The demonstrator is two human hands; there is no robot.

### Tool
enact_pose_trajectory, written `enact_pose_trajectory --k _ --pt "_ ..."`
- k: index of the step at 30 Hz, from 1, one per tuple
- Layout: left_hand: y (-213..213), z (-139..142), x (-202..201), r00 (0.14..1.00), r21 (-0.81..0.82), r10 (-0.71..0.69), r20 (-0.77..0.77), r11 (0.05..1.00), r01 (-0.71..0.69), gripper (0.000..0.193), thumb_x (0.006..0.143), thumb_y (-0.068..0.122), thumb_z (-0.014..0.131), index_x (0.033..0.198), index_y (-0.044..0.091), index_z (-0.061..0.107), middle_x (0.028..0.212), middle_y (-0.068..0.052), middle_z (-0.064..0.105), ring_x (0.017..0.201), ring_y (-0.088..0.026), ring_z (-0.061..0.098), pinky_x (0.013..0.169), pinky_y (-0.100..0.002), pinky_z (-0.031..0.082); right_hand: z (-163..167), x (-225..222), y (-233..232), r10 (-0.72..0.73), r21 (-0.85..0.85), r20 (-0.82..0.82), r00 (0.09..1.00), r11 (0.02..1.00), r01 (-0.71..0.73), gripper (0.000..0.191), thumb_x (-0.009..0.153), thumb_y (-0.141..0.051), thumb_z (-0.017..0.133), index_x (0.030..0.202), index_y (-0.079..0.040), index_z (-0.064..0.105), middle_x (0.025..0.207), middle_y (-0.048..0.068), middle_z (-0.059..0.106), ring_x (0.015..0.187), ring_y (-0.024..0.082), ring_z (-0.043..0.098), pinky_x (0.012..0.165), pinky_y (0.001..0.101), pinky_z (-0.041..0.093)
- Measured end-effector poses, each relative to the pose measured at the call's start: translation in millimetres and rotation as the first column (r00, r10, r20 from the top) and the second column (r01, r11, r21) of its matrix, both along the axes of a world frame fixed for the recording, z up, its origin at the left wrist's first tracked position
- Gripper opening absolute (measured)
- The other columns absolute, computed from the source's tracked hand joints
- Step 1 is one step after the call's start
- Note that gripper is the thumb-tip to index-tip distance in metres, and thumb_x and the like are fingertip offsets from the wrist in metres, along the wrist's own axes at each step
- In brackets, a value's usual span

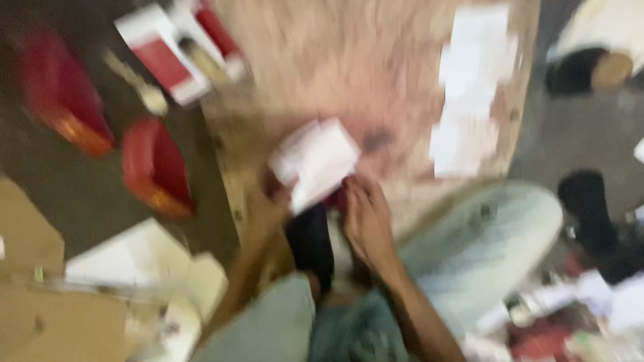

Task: The person sits on the floor and assembles small red paper boxes. They use a small round tool to rub the edges of the white paper inserts, then fold the red paper around them to form the final box shape.

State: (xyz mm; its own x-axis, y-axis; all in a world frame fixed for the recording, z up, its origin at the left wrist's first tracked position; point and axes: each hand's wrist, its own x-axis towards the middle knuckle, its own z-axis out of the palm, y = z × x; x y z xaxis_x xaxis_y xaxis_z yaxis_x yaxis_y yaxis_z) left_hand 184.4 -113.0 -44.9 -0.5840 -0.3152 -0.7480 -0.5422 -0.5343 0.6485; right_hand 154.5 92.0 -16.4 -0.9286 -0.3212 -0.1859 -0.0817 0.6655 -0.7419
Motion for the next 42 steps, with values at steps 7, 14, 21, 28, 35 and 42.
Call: enact_pose_trajectory --k 7,14,21,28,35,42 --pt "17.1 -19.9 33.9 0.995 -0.249 -0.099 0.029 0.963 0.103 0.049 0.084 0.018 0.079 0.126 0.001 0.063 0.116 -0.010 0.074 0.104 -0.030 0.072 0.087 -0.038 0.060 4.6 -1.6 -3.0 -0.112 0.034 0.108 0.988 0.993 0.109 0.037 0.105 -0.020 0.047 0.124 0.007 0.063 0.118 0.029 0.063 0.106 0.043 0.063 0.092 0.0471 0.051" --pt "26.2 -15.9 35.2 1.000 -0.080 0.008 0.014 0.997 -0.007 0.045 0.086 0.014 0.077 0.126 -0.003 0.064 0.114 -0.013 0.072 0.103 -0.029 0.068 0.087 -0.037 0.055 2.1 -1.3 -2.9 0.073 0.118 -0.003 0.997 0.990 -0.072 0.029 0.105 -0.016 0.050 0.113 0.005 0.068 0.114 0.026 0.066 0.108 0.044 0.062 0.095 0.0484 0.051" --pt "25.0 -16.3 35.7 0.998 -0.031 0.016 0.056 0.999 -0.014 0.044 0.086 0.007 0.074 0.127 -0.006 0.063 0.115 -0.014 0.069 0.105 -0.026 0.065 0.087 -0.036 0.052 -7.0 4.3 2.1 -0.101 -0.054 0.096 0.990 0.993 0.106 0.032 0.104 -0.019 0.048 0.118 0.001 0.068 0.112 0.024 0.068 0.103 0.036 0.067 0.091 0.0415 0.054" --pt "23.6 -12.2 32.3 0.987 0.031 0.046 0.154 0.998 -0.051 0.054 0.079 0.004 0.079 0.129 0.002 0.057 0.115 -0.016 0.070 0.100 -0.031 0.070 0.083 -0.042 0.058 -20.8 10.0 6.9 -0.187 -0.144 0.311 0.932 0.960 0.241 0.032 0.100 -0.020 0.053 0.116 0.002 0.069 0.113 0.020 0.073 0.106 0.034 0.071 0.091 0.0404 0.054" --pt "19.1 -6.6 37.7 0.974 -0.259 -0.227 0.022 0.939 0.224 0.057 0.083 0.013 0.083 0.134 -0.001 0.061 0.119 -0.023 0.073 0.107 -0.035 0.071 0.087 -0.040 0.060 -22.4 11.0 9.6 -0.017 0.145 0.137 0.990 0.989 -0.003 0.041 0.090 -0.008 0.049 0.125 0.009 0.059 0.112 0.026 0.063 0.105 0.044 0.064 0.096 0.0452 0.055" --pt "12.4 -15.8 34.3 0.986 -0.082 -0.136 0.093 0.986 0.144 0.050 0.087 0.015 0.087 0.129 -0.001 0.065 0.113 -0.020 0.070 0.101 -0.031 0.064 0.081 -0.040 0.052 -10.3 9.5 5.4 -0.053 0.047 0.062 0.997 0.998 0.050 0.028 0.108 -0.013 0.048 0.122 0.005 0.065 0.119 0.027 0.065 0.110 0.045 0.062 0.096 0.0478 0.050"
